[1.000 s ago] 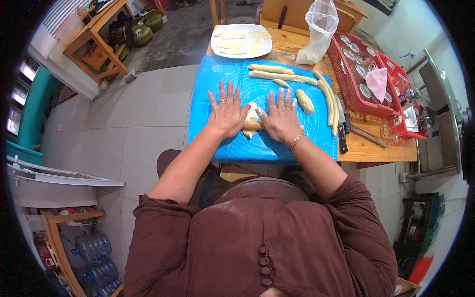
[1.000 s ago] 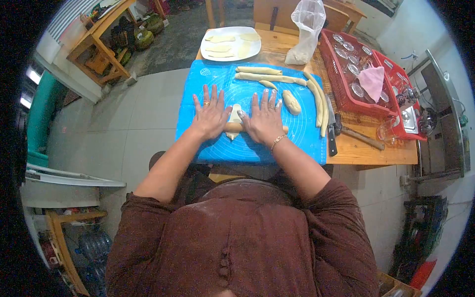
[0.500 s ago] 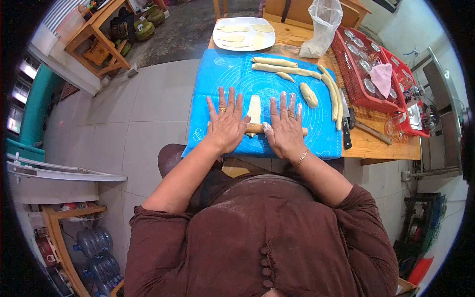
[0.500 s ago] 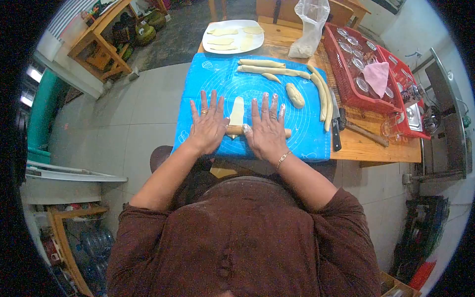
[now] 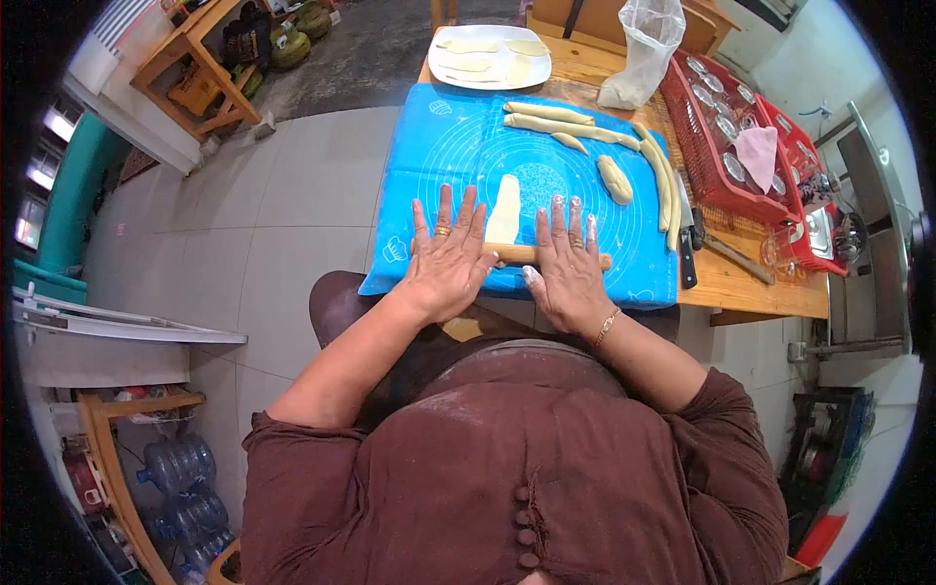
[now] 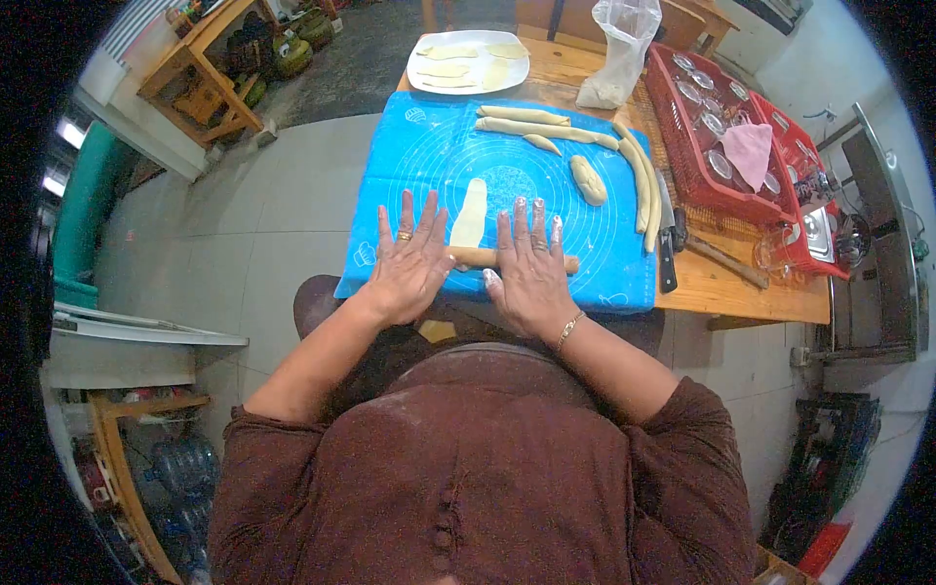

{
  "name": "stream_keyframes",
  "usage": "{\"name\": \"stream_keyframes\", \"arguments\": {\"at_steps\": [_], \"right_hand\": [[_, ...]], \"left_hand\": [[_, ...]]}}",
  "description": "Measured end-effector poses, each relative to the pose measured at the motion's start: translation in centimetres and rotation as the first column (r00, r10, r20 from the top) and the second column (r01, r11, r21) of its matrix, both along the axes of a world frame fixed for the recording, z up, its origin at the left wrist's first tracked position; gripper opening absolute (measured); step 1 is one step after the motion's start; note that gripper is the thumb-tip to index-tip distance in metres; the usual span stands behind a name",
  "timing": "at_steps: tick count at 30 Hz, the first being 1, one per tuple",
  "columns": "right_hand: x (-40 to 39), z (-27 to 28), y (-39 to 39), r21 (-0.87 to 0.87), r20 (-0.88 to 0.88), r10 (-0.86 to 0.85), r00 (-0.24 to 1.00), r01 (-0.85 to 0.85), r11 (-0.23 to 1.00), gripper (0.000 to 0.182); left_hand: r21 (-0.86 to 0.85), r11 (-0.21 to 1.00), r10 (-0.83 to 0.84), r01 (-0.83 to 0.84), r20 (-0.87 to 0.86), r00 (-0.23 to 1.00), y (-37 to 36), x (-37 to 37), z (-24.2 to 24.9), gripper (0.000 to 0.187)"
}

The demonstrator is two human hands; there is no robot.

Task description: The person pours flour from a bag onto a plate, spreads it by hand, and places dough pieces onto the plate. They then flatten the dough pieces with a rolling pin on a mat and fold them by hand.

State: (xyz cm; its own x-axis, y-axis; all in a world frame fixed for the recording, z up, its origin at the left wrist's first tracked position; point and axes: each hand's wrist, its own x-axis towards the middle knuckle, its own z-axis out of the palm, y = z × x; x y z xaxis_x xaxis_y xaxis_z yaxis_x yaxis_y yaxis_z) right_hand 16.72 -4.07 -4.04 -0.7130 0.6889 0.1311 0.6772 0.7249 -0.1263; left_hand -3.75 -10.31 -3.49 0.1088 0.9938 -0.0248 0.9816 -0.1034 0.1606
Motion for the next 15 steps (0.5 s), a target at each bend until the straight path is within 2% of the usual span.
{"name": "stream_keyframes", "arguments": {"at_steps": [2,15], "right_hand": [[0.3,0.1,-0.3,-0.017,-0.022,0.040,0.999,-0.040,0.999,0.080],[2.2,0.2,-1.2,-0.001,-0.008,0.216,0.976,-0.216,0.976,0.072]], "left_hand": [[0.044,0.998,-0.036,0.035,0.012,0.999,-0.7,-0.1,-0.2,0.069],[0.025,0.983,-0.181,0.180,0.031,0.983,-4.2,-0.2,0.4,0.078]]}}
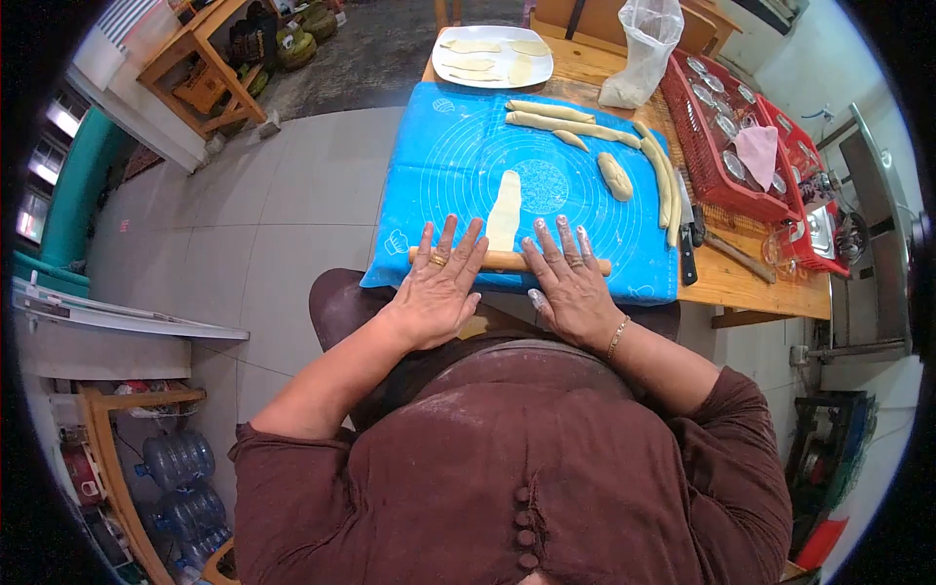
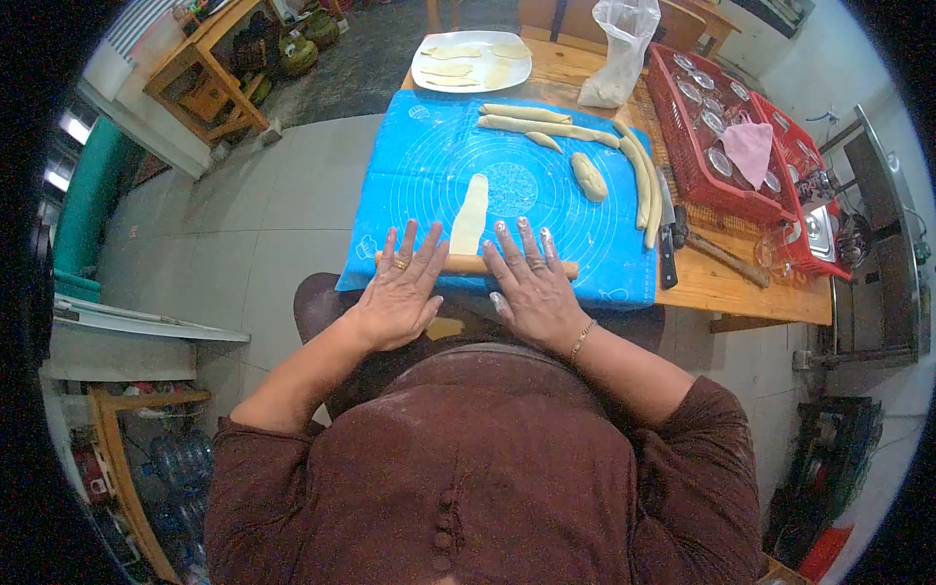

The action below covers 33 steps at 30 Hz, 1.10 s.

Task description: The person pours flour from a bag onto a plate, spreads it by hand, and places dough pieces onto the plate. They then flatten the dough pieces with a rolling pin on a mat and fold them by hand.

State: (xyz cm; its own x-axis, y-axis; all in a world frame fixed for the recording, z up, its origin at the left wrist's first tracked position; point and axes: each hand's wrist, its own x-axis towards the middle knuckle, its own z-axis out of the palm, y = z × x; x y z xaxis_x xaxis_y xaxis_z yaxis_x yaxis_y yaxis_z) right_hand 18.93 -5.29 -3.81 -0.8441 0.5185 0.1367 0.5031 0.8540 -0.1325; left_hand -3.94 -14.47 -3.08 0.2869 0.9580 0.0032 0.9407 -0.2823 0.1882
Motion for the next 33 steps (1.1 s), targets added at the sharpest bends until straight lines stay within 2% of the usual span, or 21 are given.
{"name": "stream_keyframes", "arguments": {"at_steps": [3,5,6,8,9,11,12,13,14,15,17,19,20,21,22,23,25,29,31,33], "right_hand": [[0.4,-0.3,0.3,0.053,-0.034,0.047,0.998,-0.045,0.998,0.064],[0.4,-1.0,1.3,0.141,-0.136,0.097,0.986,-0.078,0.987,0.050],[0.1,-0.8,1.5,0.145,-0.137,0.102,0.985,-0.082,0.986,0.050],[-0.4,-0.2,1.9,-0.052,-0.293,0.093,0.952,-0.113,0.992,0.042],[-0.7,0.5,2.1,-0.048,-0.292,0.095,0.952,-0.114,0.992,0.042],[-1.3,2.1,2.5,-0.117,-0.413,-0.006,0.911,-0.046,0.992,0.041],[-1.3,2.7,2.9,-0.116,-0.412,-0.006,0.911,-0.046,0.992,0.041],[-1.3,3.2,3.4,-0.236,-0.444,-0.103,0.890,-0.005,0.972,0.041],[-1.3,3.6,3.7,-0.356,-0.462,-0.204,0.863,0.030,0.934,0.042],[-1.4,3.9,4.1,-0.359,-0.460,-0.209,0.863,0.034,0.933,0.042],[-1.4,4.2,4.6,-0.446,-0.374,-0.272,0.887,0.086,0.891,0.038],[-1.8,3.1,4.3,-0.389,-0.371,-0.210,0.904,0.054,0.920,0.037],[-2.1,2.3,4.1,-0.332,-0.367,-0.146,0.918,0.017,0.943,0.035],[-2.4,1.4,3.9,-0.331,-0.368,-0.145,0.919,0.016,0.943,0.035],[-2.7,0.6,3.7,-0.230,-0.352,-0.081,0.932,-0.002,0.973,0.037],[-2.9,0.1,3.4,-0.128,-0.330,-0.022,0.944,-0.022,0.992,0.038],[-3.1,0.7,2.7,-0.131,-0.293,-0.022,0.956,-0.018,0.991,0.040],[-2.7,1.2,1.8,-0.114,-0.354,-0.041,0.934,0.000,0.994,0.038],[-2.5,0.8,1.6,-0.121,-0.379,-0.036,0.925,-0.011,0.993,0.034],[-2.1,-0.2,1.1,-0.137,-0.442,-0.045,0.896,-0.018,0.990,0.035]], "left_hand": [[0.043,0.999,-0.021,0.021,0.007,1.000,-0.3,-0.4,-0.2,0.077],[0.179,0.983,-0.044,0.028,0.086,0.995,0.2,-1.1,-1.1,0.064],[0.184,0.983,-0.040,0.024,0.085,0.996,0.6,-1.3,-0.9,0.064],[0.151,0.988,-0.029,-0.006,0.229,0.973,1.7,-1.6,-0.1,0.047],[0.156,0.988,-0.030,-0.006,0.229,0.973,2.2,-1.7,0.7,0.047],[0.341,0.934,-0.010,-0.109,0.329,0.944,3.0,-1.6,2.8,0.043],[0.410,0.900,-0.016,-0.149,0.373,0.928,3.3,-1.8,3.5,0.038],[0.409,0.900,-0.017,-0.149,0.374,0.927,3.7,-2.0,4.0,0.038],[0.466,0.855,-0.004,-0.229,0.448,0.894,4.1,-2.4,4.5,0.036],[0.510,0.802,0.001,-0.311,0.519,0.855,4.6,-2.7,4.9,0.035],[0.502,0.805,-0.006,-0.315,0.539,0.842,5.8,-2.8,5.1,0.038],[0.481,0.815,0.125,-0.323,0.398,0.909,7.1,-2.4,4.5,0.045],[0.482,0.814,0.126,-0.325,0.399,0.908,7.8,-2.2,3.6,0.045],[0.421,0.836,0.236,-0.354,0.306,0.922,8.6,-2.1,2.1,0.052],[0.358,0.849,0.335,-0.388,0.202,0.920,9.1,-2.0,0.9,0.059],[0.357,0.850,0.335,-0.387,0.201,0.921,9.3,-2.0,-0.3,0.059],[0.146,0.883,0.447,-0.447,0.036,0.894,9.3,-1.9,-1.3,0.063],[0.128,0.899,0.418,-0.419,0.032,0.908,8.0,-1.2,-1.7,0.064],[0.020,0.900,0.436,-0.435,-0.012,0.900,7.3,-0.9,-1.1,0.068],[0.059,0.907,0.417,-0.416,-0.014,0.909,6.2,-0.6,-1.3,0.067]]}}
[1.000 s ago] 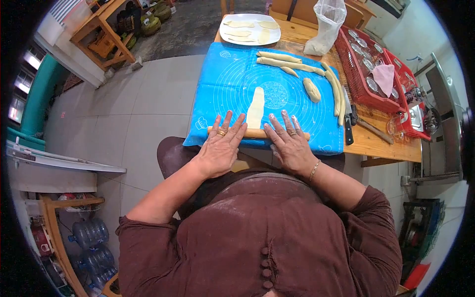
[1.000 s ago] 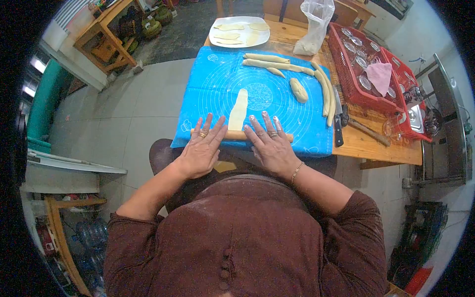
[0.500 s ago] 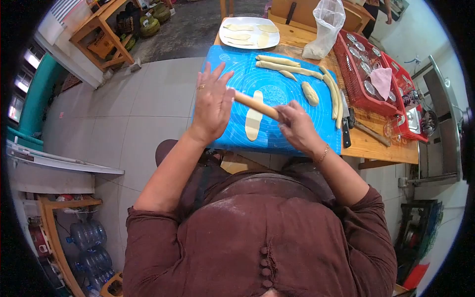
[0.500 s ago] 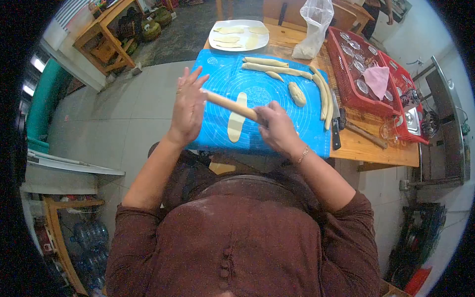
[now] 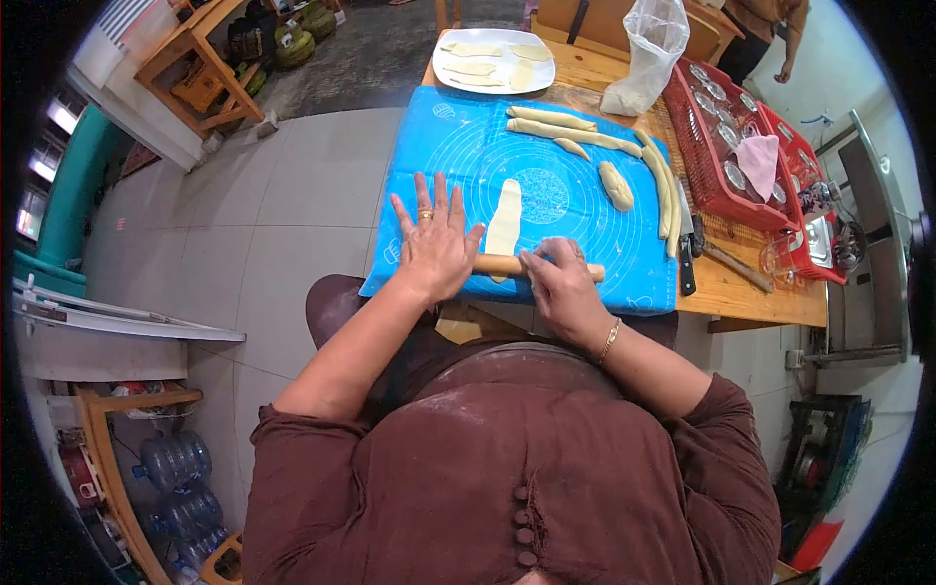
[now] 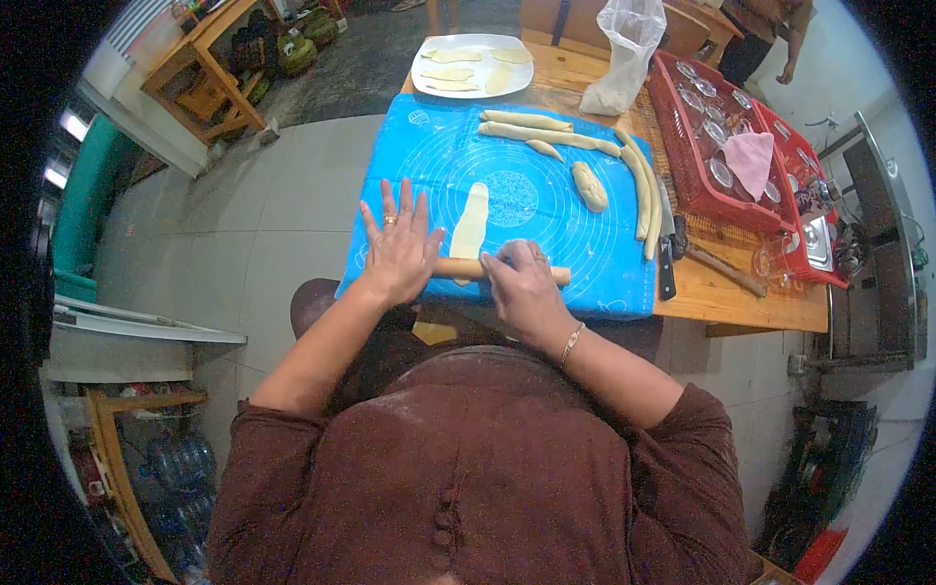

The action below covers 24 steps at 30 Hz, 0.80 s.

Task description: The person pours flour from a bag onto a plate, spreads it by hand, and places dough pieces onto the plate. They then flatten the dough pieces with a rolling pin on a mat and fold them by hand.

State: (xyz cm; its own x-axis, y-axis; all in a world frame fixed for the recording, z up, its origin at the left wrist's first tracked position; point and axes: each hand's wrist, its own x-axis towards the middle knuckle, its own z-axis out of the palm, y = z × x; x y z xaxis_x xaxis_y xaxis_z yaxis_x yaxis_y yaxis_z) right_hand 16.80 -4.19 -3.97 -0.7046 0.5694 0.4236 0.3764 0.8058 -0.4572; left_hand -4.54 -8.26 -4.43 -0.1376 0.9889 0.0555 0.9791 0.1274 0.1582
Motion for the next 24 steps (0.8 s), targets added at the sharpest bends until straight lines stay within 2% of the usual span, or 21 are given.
{"name": "stream_keyframes", "arguments": {"at_steps": [5,7,11,14,16,17,19,22,24], "right_hand": [[1.9,0.5,-1.0,-0.020,-0.049,0.079,0.996,-0.080,0.997,0.031],[2.3,1.0,-0.9,-0.030,0.036,0.134,0.990,-0.133,0.991,0.026],[2.4,1.7,-0.8,-0.127,0.041,0.158,0.987,-0.151,0.980,0.025],[2.1,2.3,-0.3,-0.069,0.056,0.114,0.992,-0.110,0.992,0.026],[2.2,2.6,0.3,-0.202,0.161,0.193,0.968,-0.160,0.966,0.030],[2.1,3.1,0.3,-0.198,0.159,0.190,0.969,-0.158,0.967,0.030],[1.9,4.8,0.3,-0.260,0.137,0.155,0.978,-0.115,0.959,0.030],[1.8,5.5,1.6,-0.181,0.105,0.140,0.985,-0.119,0.976,0.031],[1.4,5.1,3.2,-0.128,0.120,0.142,0.983,-0.127,0.984,0.031]], "left_hand": [[0.051,0.995,-0.089,0.090,-0.035,0.995,-3.7,0.6,0.4,0.066],[0.098,0.978,-0.179,0.182,-0.031,0.983,-5.0,0.5,0.4,0.065],[0.075,0.964,-0.256,0.256,-0.011,0.967,-6.4,0.3,0.2,0.069],[0.134,0.950,-0.294,0.283,0.063,0.954,-6.5,0.1,0.3,0.062],[0.162,0.933,-0.335,0.320,0.071,0.940,-6.3,-0.3,0.7,0.046],[0.165,0.932,-0.338,0.323,0.068,0.939,-6.2,-0.5,1.1,0.046],[0.251,0.903,-0.371,0.347,0.051,0.927,-5.9,-0.7,2.6,0.033],[0.232,0.912,-0.364,0.339,0.075,0.928,-4.8,-0.9,5.5,0.033],[0.211,0.918,-0.357,0.337,0.067,0.932,-4.0,-1.0,4.7,0.034]]}}
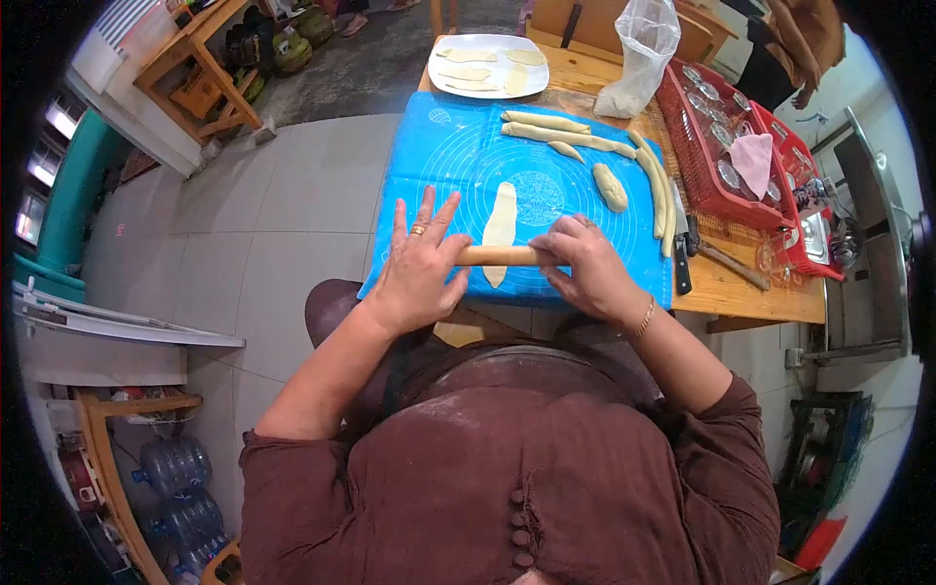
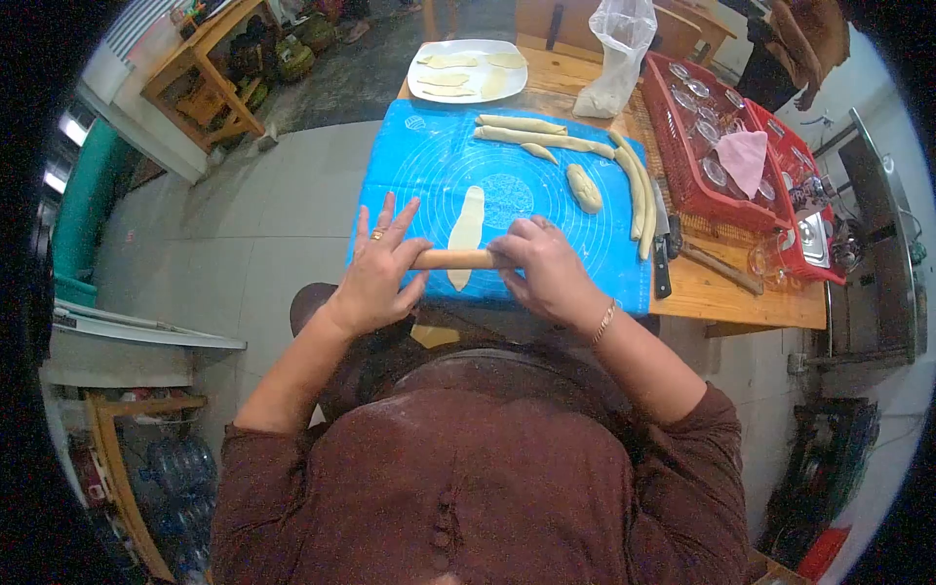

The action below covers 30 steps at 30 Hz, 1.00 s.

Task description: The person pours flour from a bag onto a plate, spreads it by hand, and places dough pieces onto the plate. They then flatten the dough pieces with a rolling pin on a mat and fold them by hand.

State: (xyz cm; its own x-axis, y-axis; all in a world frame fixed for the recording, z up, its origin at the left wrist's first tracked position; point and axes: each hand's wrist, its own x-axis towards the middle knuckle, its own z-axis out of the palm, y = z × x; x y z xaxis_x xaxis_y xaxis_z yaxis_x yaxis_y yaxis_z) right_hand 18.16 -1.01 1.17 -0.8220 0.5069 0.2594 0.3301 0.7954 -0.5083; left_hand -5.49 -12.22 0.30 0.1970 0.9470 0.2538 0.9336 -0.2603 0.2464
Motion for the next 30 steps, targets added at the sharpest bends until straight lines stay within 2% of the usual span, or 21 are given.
{"name": "stream_keyframes", "arguments": {"at_steps": [2,4,5,7,8,10,11,13,14,19,22,26,28,30], "right_hand": [[-0.3,-0.9,0.9,0.058,0.005,0.010,1.000,-0.010,0.998,0.032],[-0.8,-1.8,1.4,0.044,0.012,0.042,0.999,-0.042,0.998,0.027],[-0.9,-2.1,1.5,0.042,0.012,0.042,0.999,-0.042,0.998,0.027],[-1.5,-2.4,1.3,0.040,0.101,-0.074,0.992,0.070,0.997,0.030],[-1.9,-3.1,1.4,0.036,0.102,-0.068,0.992,0.064,0.997,0.030],[-2.8,-4.6,1.7,0.280,0.102,-0.282,0.954,0.245,0.928,0.055],[-3.3,-5.1,2.0,0.278,0.103,-0.280,0.954,0.243,0.929,0.055],[-4.6,-5.3,3.0,0.301,0.241,-0.360,0.901,0.284,0.911,0.073],[-5.1,-5.4,3.5,0.301,0.241,-0.362,0.901,0.285,0.910,0.073],[-7.2,-5.8,6.4,0.360,0.246,-0.474,0.845,0.375,0.854,0.071],[-8.3,-5.7,8.1,0.406,0.185,-0.482,0.857,0.380,0.831,0.070],[-9.6,-5.3,10.1,0.415,0.229,-0.524,0.821,0.404,0.815,0.071],[-10.0,-6.1,10.8,0.402,0.072,-0.536,0.841,0.468,0.787,0.074],[-10.0,-6.4,10.8,0.392,0.057,-0.533,0.844,0.472,0.790,0.076]], "left_hand": [[-0.013,1.000,0.008,-0.008,-0.019,1.000,0.6,-0.1,-1.9,0.036],[-0.161,0.982,0.094,-0.096,-0.020,0.995,0.9,0.2,-3.4,0.053],[-0.163,0.982,0.094,-0.096,-0.021,0.995,0.9,0.1,-4.1,0.053],[-0.186,0.968,0.147,-0.167,-0.116,0.982,1.1,0.5,-4.0,0.065],[-0.189,0.967,0.152,-0.172,-0.116,0.982,1.2,0.6,-4.1,0.065],[-0.210,0.951,0.210,-0.227,-0.100,0.973,1.9,0.7,-4.1,0.069],[-0.212,0.950,0.212,-0.229,-0.100,0.972,2.2,0.7,-4.1,0.069],[-0.245,0.915,0.301,-0.320,-0.114,0.947,3.3,0.6,-4.0,0.070],[-0.245,0.916,0.299,-0.319,-0.114,0.947,4.0,0.6,-4.0,0.070],[-0.282,0.802,0.497,-0.526,-0.173,0.850,7.3,0.2,-4.1,0.071],[-0.260,0.780,0.535,-0.569,-0.195,0.822,8.9,-0.6,-4.4,0.071],[-0.253,0.757,0.580,-0.602,-0.165,0.798,10.9,-1.6,-4.7,0.071],[-0.179,0.754,0.603,-0.632,-0.196,0.774,11.4,-1.8,-4.8,0.071],[-0.187,0.753,0.598,-0.631,-0.207,0.774,11.4,-1.8,-4.8,0.072]]}}
